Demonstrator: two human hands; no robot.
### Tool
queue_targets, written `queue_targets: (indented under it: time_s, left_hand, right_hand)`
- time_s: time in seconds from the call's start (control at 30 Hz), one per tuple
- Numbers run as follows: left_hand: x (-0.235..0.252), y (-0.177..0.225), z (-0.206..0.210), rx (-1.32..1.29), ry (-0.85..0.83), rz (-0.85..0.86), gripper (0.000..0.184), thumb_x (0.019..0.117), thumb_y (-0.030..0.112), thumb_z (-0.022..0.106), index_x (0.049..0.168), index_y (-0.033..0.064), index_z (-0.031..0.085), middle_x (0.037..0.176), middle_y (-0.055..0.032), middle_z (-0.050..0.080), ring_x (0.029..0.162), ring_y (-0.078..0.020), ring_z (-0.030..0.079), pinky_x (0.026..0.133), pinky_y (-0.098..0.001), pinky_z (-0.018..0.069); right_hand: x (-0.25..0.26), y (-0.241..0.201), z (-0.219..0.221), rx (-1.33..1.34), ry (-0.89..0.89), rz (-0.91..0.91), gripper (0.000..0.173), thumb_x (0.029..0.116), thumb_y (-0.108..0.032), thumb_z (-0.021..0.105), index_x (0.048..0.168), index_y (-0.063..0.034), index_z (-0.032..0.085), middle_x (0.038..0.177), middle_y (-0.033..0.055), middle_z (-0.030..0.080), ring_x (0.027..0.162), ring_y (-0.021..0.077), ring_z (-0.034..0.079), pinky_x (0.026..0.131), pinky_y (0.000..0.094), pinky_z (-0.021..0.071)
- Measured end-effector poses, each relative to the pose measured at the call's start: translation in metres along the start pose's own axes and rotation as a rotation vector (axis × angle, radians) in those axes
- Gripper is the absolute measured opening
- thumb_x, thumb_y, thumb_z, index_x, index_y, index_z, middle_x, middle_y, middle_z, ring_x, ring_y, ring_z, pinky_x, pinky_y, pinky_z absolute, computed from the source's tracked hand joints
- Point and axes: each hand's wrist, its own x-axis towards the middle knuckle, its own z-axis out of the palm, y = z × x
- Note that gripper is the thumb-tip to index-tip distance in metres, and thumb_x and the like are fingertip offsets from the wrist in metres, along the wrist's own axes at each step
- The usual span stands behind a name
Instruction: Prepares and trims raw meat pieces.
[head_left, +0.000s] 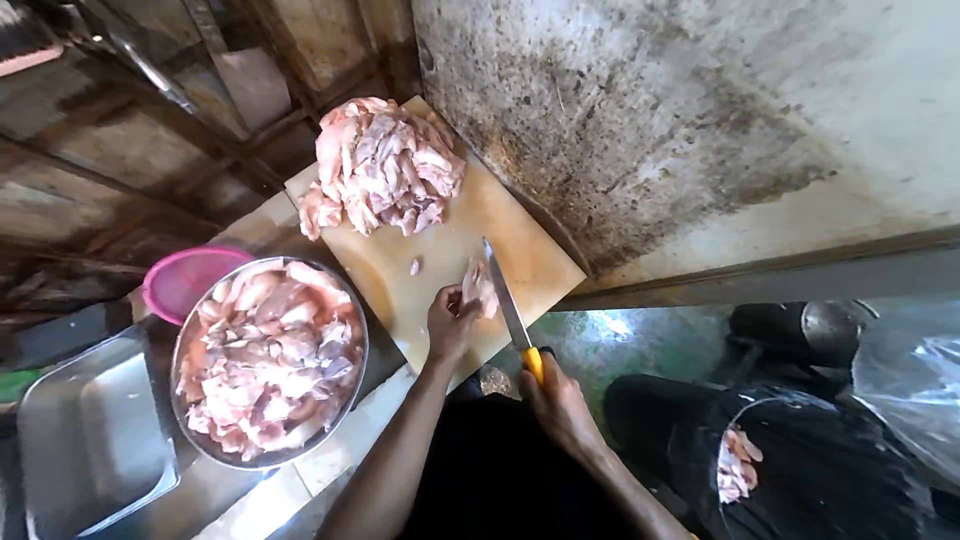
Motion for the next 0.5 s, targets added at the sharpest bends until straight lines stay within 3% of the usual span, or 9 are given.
queue_targets:
  time_s: [0.1,0.23,0.43,0.5]
  left_hand:
    - [0.0,-0.023,-0.004,0.232,0.014,-0.101,0.042,0.0945,0.023,0.073,0.13,0.0042,0.06,0.111,-0.0127,0.072,0.096,-0.0226,0.072,0.087,-0.0463,0.0606]
    - [-0.008,-0.033,-0.007,0.207,-0.019,-0.118,0.041,0.0963,0.025,0.073,0.127,0.0023,0.061,0.105,-0.0115,0.073,0.091,-0.0197,0.073,0.085,-0.042,0.0614]
    - [-0.001,-0.016,0.003,0.224,-0.016,-0.165,0.035,0.1014,0.027,0.065,0.125,0.0023,0.061,0.097,-0.0131,0.072,0.079,-0.0226,0.071,0.075,-0.0444,0.0613]
    - [0.002,-0.01,0.005,0.303,0.011,-0.185,0.037,0.102,0.032,0.063,0.126,0.0031,0.061,0.097,-0.0138,0.072,0.083,-0.0257,0.07,0.078,-0.0487,0.0592]
  right_hand:
    - [0.002,-0.002,0.006,-0.063,-0.086,0.062,0.035,0.1042,-0.034,0.052,0.126,-0.0074,0.061,0.082,0.0069,0.069,0.072,0.0219,0.07,0.067,0.043,0.0594]
    - [0.005,-0.003,0.017,-0.123,-0.223,0.137,0.04,0.1055,-0.034,0.049,0.133,-0.0061,0.055,0.095,0.0134,0.071,0.087,0.0296,0.072,0.08,0.0483,0.059]
    - [0.015,-0.013,0.028,-0.23,-0.246,0.155,0.04,0.1064,-0.032,0.046,0.134,-0.005,0.053,0.105,0.0161,0.07,0.097,0.0319,0.072,0.086,0.0484,0.0583]
    - [0.014,-0.015,0.03,-0.246,-0.264,0.177,0.04,0.1065,-0.031,0.045,0.136,-0.0051,0.051,0.106,0.0163,0.07,0.098,0.0324,0.072,0.087,0.0484,0.058]
